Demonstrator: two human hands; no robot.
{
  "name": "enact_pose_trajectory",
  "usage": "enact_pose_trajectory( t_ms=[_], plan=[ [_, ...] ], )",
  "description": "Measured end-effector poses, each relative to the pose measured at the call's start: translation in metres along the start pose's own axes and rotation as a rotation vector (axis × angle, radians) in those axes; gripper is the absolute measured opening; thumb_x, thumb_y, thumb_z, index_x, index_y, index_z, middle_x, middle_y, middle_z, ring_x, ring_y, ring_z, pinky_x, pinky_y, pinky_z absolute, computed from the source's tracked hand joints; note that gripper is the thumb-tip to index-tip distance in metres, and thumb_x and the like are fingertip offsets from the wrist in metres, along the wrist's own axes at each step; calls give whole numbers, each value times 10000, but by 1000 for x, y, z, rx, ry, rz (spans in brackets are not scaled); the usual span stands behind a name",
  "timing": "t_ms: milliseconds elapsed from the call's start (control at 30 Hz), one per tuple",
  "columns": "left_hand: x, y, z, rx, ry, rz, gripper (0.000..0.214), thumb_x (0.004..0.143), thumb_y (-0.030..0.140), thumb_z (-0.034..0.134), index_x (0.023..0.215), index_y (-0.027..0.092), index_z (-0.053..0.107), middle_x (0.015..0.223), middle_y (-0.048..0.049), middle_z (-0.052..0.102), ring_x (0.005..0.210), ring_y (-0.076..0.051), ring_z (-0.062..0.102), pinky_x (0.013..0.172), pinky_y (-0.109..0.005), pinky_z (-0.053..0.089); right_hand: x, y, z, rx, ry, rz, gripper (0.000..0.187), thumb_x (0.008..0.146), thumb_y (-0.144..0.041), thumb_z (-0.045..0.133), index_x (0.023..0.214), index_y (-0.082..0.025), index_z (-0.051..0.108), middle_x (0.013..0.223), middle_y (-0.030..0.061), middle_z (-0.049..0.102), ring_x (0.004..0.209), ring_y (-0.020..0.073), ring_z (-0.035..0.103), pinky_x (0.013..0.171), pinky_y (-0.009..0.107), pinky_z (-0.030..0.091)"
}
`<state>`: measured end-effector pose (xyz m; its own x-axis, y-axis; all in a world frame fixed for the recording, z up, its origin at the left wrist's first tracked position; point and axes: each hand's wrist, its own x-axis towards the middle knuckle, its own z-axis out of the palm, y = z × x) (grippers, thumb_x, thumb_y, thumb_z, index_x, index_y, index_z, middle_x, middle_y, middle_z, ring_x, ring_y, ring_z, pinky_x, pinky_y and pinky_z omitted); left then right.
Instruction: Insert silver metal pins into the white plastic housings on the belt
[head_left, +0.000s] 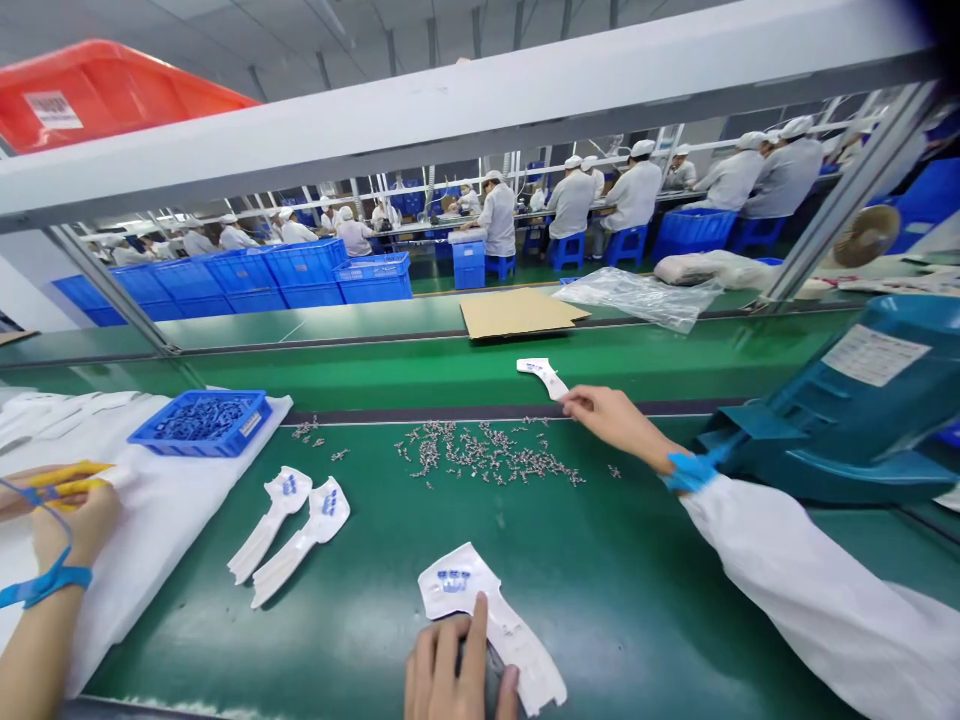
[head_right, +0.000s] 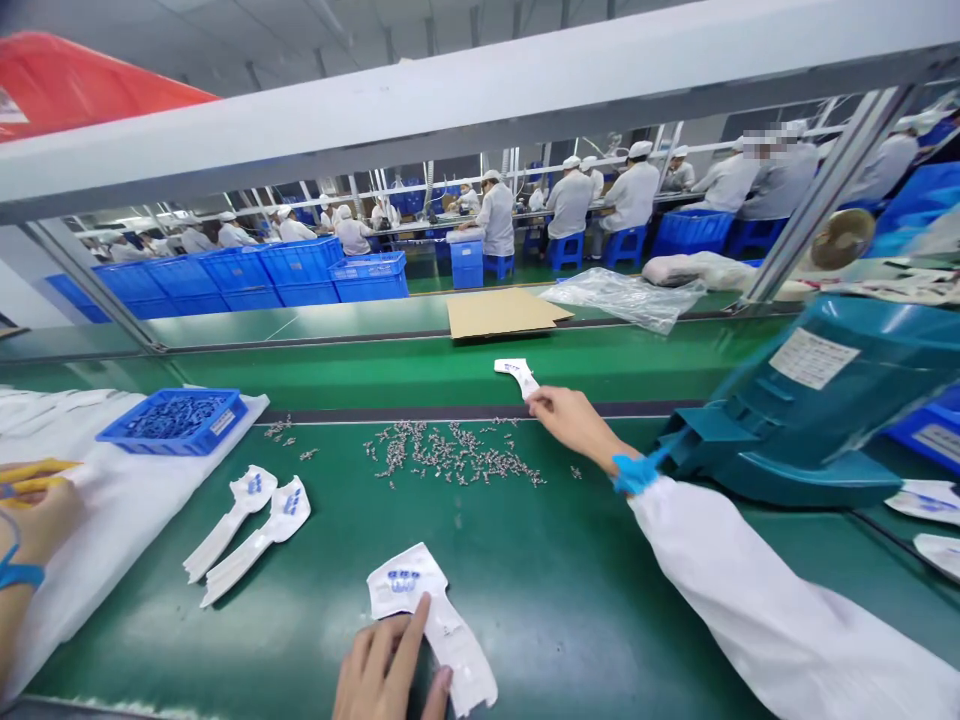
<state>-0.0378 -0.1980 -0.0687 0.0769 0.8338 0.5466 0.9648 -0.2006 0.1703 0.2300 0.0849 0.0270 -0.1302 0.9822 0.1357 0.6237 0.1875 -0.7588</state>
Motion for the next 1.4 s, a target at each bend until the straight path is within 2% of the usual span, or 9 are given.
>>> enact_pose_trajectory(
  t_ms=[100, 233, 367, 600, 700, 833, 933, 1167, 1400],
  plan=[
    [6, 16, 5, -110, -37, 11, 466, 920, 307, 531, 1374, 203, 543, 1010, -108, 673, 935, -262, 605, 773, -369, 485, -50, 4, 0, -159, -135, -54, 134, 801, -332, 664, 867, -235, 731, 882, 50, 746, 811, 256, 681, 744, 334, 489],
    [17, 27, 3, -209, -122, 15, 508, 914, 303, 553, 1414, 233, 500, 1087, -103, 660, 1030, -281, 571, 864, -413, 468, -89, 9, 13, -452, -223, -81, 197, 880, -358, 590, 987, -224, 685, 1000, 73, 705, 843, 247, 670, 689, 324, 471],
    [21, 30, -1, -266, -208, -5, 535, 901, 298, 582, 1427, 261, 490, 1119, -97, 656, 1072, -287, 553, 896, -424, 465, -91, 9, 20, -479, -217, -95, 184, 930, -296, 491, 946, -211, 654, 964, 77, 679, 836, 237, 648, 688, 329, 466],
    [31, 28, -18, -381, -337, -59, 543, 908, 268, 596, 1437, 285, 473, 1199, -84, 642, 1132, -294, 520, 942, -452, 454, -102, -15, 1, -226, -297, -67, 267, 951, -396, 490, 988, -217, 684, 959, 71, 726, 838, 230, 657, 720, 330, 487],
    [43, 27, -32, -478, -468, -70, 551, 935, 248, 545, 1471, 270, 419, 1243, -84, 623, 1161, -275, 510, 973, -444, 456, -117, -33, 1, -87, -420, -67, 281, 929, -439, 547, 998, -244, 738, 1042, 58, 738, 903, 233, 668, 766, 316, 495],
    [53, 27, -43, -560, -530, -136, 530, 948, 206, 496, 1465, 265, 397, 1228, -70, 616, 1162, -243, 506, 978, -419, 462, -136, -64, 12, 11, -648, -68, 251, 919, -431, 589, 897, -244, 754, 899, 26, 748, 792, 196, 660, 698, 269, 460],
    [52, 28, -43, -575, -517, -146, 478, 953, 204, 490, 1423, 266, 430, 1233, -61, 607, 1158, -236, 499, 991, -423, 450, -142, -82, 19, -43, -786, -130, 258, 932, -413, 579, 842, -223, 728, 790, 14, 713, 729, 178, 617, 642, 257, 400],
    [49, 29, -41, -557, -508, -124, 448, 945, 194, 504, 1387, 242, 449, 1247, -60, 603, 1161, -240, 480, 1007, -444, 427, -129, -102, 25, -290, -1063, -211, 154, 912, -284, 559, 855, -214, 684, 859, 39, 697, 956, 242, 582, 669, 265, 375],
    [51, 30, -43, -573, -517, -122, 402, 931, 168, 511, 1328, 233, 503, 1212, -60, 619, 1133, -234, 497, 972, -433, 451, -122, -110, 42, -457, -1049, -272, 128, 855, -196, 587, 786, -224, 690, 776, 49, 660, 856, 251, 599, 597, 277, 337]
  ],
)
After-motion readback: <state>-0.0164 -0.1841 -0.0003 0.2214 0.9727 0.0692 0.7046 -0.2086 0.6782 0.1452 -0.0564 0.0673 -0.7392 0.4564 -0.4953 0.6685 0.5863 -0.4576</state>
